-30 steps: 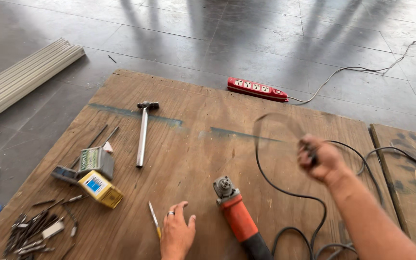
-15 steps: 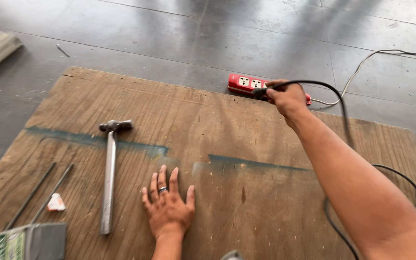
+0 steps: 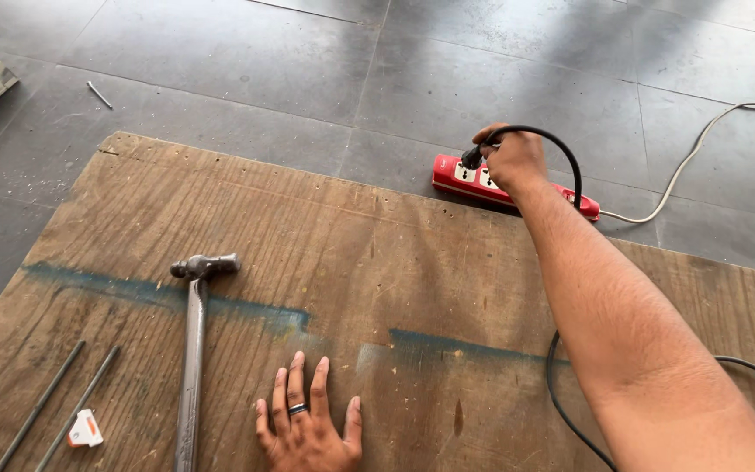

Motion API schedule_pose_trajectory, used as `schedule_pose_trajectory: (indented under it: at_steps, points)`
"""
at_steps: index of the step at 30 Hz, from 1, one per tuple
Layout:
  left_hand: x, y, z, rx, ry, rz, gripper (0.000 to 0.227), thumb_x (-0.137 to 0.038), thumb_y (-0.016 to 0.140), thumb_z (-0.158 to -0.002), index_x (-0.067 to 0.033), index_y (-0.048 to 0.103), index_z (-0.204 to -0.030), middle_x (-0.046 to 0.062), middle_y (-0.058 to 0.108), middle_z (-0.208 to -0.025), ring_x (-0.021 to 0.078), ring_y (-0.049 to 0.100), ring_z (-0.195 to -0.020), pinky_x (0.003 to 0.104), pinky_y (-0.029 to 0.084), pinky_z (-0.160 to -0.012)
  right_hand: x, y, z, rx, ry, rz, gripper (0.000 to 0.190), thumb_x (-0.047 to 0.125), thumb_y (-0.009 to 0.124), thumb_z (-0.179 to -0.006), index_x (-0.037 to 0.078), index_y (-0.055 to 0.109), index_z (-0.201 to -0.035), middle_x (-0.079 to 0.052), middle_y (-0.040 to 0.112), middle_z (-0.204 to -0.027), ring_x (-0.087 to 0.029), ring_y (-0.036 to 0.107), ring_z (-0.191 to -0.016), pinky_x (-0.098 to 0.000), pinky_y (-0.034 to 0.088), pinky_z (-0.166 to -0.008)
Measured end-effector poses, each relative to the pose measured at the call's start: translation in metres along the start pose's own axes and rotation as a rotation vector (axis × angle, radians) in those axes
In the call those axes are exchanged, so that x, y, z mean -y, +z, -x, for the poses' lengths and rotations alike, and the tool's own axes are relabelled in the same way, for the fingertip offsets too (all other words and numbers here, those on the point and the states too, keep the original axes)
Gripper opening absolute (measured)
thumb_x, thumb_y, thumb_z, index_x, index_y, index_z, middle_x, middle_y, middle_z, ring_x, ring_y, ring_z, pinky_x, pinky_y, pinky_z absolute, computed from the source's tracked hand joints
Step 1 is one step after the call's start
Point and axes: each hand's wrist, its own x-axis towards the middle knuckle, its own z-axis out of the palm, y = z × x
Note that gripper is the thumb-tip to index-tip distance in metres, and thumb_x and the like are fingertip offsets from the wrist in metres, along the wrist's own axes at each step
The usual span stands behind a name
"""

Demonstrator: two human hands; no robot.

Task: The person prepares an angle grinder by attaching a cutting disc, then uses it to grind the edge of a white plastic molding strip placed on a wooden workbench. The person handles the grinder and molding directly, adjusting the tool and the workpiece during the process.

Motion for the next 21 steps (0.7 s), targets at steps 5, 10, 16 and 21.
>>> schedule_pose_trajectory:
  at_steps: [5, 10, 16, 21]
  points:
    - [0.004, 0.014, 0.003, -0.062, 0.017, 0.034, 0.075, -0.061, 0.05, -0.08, -0.0328, 0.039, -0.148, 0.003, 0.035, -0.156, 0.0241, 0.029, -0.145, 0.057, 0.015, -0.121, -0.003, 0.01, 0.001, 0.052, 0.086, 0.057, 0.021, 0.005, 0.068, -0.094, 0.014, 0.078, -0.11, -0.006, 0.077, -0.111, -0.019, 0.072, -0.101, -0.0323, 0.057, -0.09]
    - [0.003, 0.013, 0.005, -0.077, 0.017, 0.013, 0.072, -0.063, 0.047, -0.083, -0.0326, 0.039, -0.148, 0.001, 0.035, -0.158, 0.0232, 0.029, -0.146, 0.057, 0.015, -0.123, -0.011, 0.02, 0.005, 0.012, 0.075, 0.028, 0.024, 0.008, 0.068, -0.095, 0.016, 0.077, -0.116, -0.003, 0.077, -0.118, -0.018, 0.073, -0.107, -0.0324, 0.057, -0.095]
    - [0.0, -0.006, -0.001, -0.041, 0.031, 0.021, 0.074, -0.064, 0.043, -0.082, -0.0312, 0.037, -0.148, 0.002, 0.031, -0.159, 0.0233, 0.026, -0.146, 0.057, 0.013, -0.12, -0.03, 0.024, 0.038, -0.073, 0.261, -0.267, 0.069, 0.001, 0.067, -0.088, 0.009, 0.04, -0.151, -0.014, 0.047, -0.15, -0.025, 0.06, -0.124, -0.0343, 0.047, -0.103]
    - [-0.008, -0.027, -0.007, 0.359, -0.091, -0.221, 0.078, -0.07, 0.04, -0.087, -0.0423, 0.023, -0.158, -0.007, 0.015, -0.167, 0.0162, 0.014, -0.154, 0.049, 0.008, -0.124, -0.041, 0.006, 0.137, -0.007, 0.179, -0.331, 0.055, 0.004, 0.064, -0.091, 0.008, 0.053, -0.145, -0.01, 0.061, -0.146, -0.021, 0.068, -0.12, -0.0335, 0.053, -0.102]
